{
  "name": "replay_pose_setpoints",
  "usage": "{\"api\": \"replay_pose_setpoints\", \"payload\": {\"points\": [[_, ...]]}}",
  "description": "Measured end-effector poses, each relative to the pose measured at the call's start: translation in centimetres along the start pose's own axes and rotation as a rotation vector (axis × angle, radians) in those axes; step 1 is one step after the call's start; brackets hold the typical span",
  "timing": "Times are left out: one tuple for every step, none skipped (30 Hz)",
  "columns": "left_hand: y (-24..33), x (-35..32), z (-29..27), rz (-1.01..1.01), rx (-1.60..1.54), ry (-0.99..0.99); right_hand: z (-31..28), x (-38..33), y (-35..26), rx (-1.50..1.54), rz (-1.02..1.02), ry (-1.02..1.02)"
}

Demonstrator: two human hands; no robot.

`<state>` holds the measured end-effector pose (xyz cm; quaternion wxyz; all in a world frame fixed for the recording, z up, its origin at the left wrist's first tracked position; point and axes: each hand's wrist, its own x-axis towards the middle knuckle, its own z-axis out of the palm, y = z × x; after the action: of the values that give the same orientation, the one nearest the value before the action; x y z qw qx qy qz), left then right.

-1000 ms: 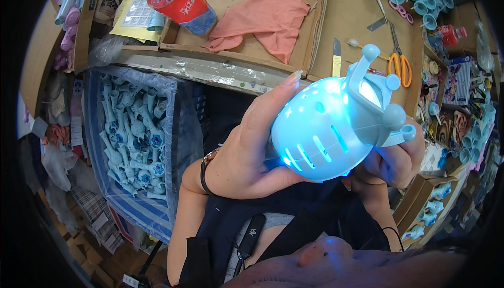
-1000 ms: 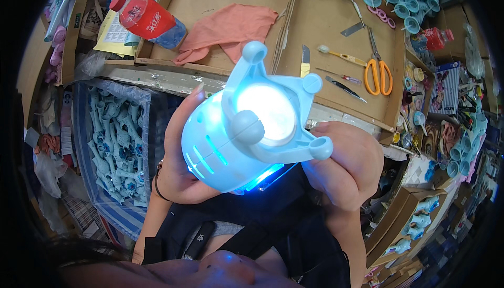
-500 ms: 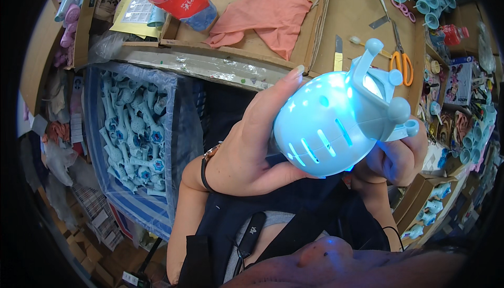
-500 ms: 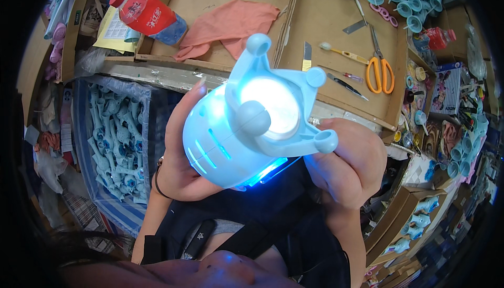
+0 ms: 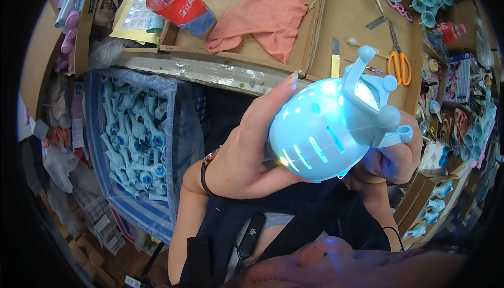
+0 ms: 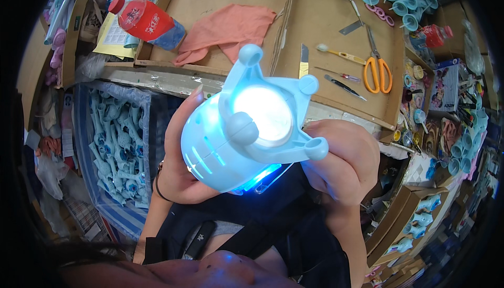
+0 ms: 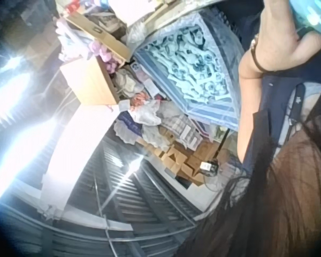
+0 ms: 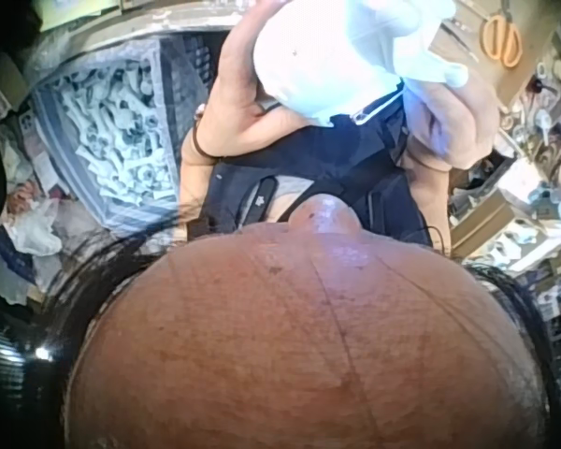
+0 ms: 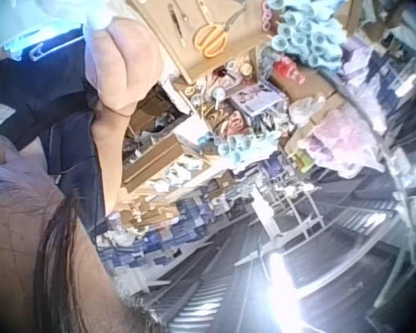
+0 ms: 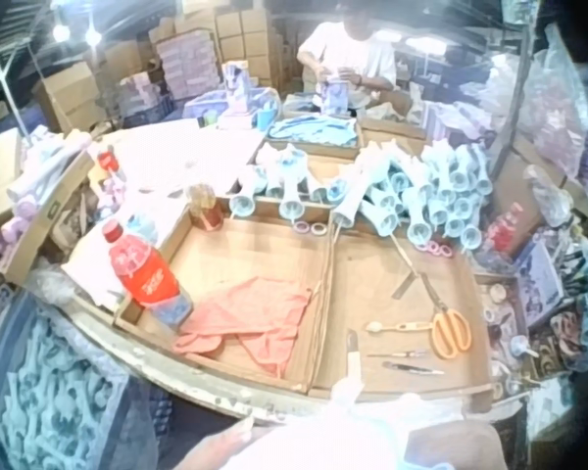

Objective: The person picks up a light blue plastic light stick and uses a small metal tool to press a button inside the head, activating a blue light. They rotate the item to check the light from different angles, then place it on the table and pick up another one to repeat the process.

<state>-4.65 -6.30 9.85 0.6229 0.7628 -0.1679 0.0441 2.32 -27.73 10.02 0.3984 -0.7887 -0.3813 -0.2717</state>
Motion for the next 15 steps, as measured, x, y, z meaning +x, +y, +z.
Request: {"api": "replay_pose_setpoints", "payload": {"points": [[0.03, 0.01, -0.08, 0.008, 0.015, -0.006, -0.15, 0.06, 0.01, -0.01, -0.004, -0.014], [0.04, 0.01, -0.14, 0.012, 0.035, -0.005, -0.24, 0.11, 0.02, -0.02, -0.008, -0.029], [0.06, 0.01, -0.14, 0.012, 0.029, -0.009, -0.22, 0.17, 0.06, -0.012, -0.012, -0.025], [0.08, -0.01, -0.13, 0.007, 0.027, -0.007, -0.21, 0.24, 0.11, -0.003, -0.016, -0.022], [0.1, -0.02, -0.11, 0.002, 0.025, -0.005, -0.19, 0.29, 0.13, 0.006, -0.02, -0.018], [0.09, -0.03, -0.1, 0.004, 0.023, -0.005, -0.15, 0.33, 0.15, 0.021, -0.022, -0.015], [0.07, -0.04, -0.09, 0.006, 0.021, -0.005, -0.1, 0.37, 0.17, 0.036, -0.024, -0.012], [0.04, -0.05, -0.08, 0.008, 0.018, -0.004, -0.06, 0.38, 0.18, 0.05, -0.025, -0.011], [0.02, -0.07, -0.08, 0.009, 0.023, -0.003, -0.05, 0.39, 0.16, 0.044, -0.025, -0.008], [0.0, -0.1, -0.09, 0.011, 0.028, -0.001, -0.04, 0.38, 0.14, 0.038, -0.025, -0.006], [-0.03, -0.14, -0.08, 0.011, 0.032, 0.0, -0.03, 0.38, 0.12, 0.037, -0.027, -0.008], [-0.05, -0.18, -0.06, 0.007, 0.023, 0.004, -0.03, 0.38, 0.13, 0.034, -0.031, 0.002], [-0.1, -0.21, -0.05, 0.004, 0.014, 0.007, 0.0, 0.41, 0.18, 0.036, -0.038, 0.008], [-0.13, -0.26, -0.01, -0.002, 0.009, 0.013, 0.0, 0.44, 0.22, 0.055, -0.038, 0.008], [-0.16, -0.3, 0.04, 0.006, -0.001, 0.016, -0.04, 0.49, 0.22, 0.046, -0.044, 0.008]]}}
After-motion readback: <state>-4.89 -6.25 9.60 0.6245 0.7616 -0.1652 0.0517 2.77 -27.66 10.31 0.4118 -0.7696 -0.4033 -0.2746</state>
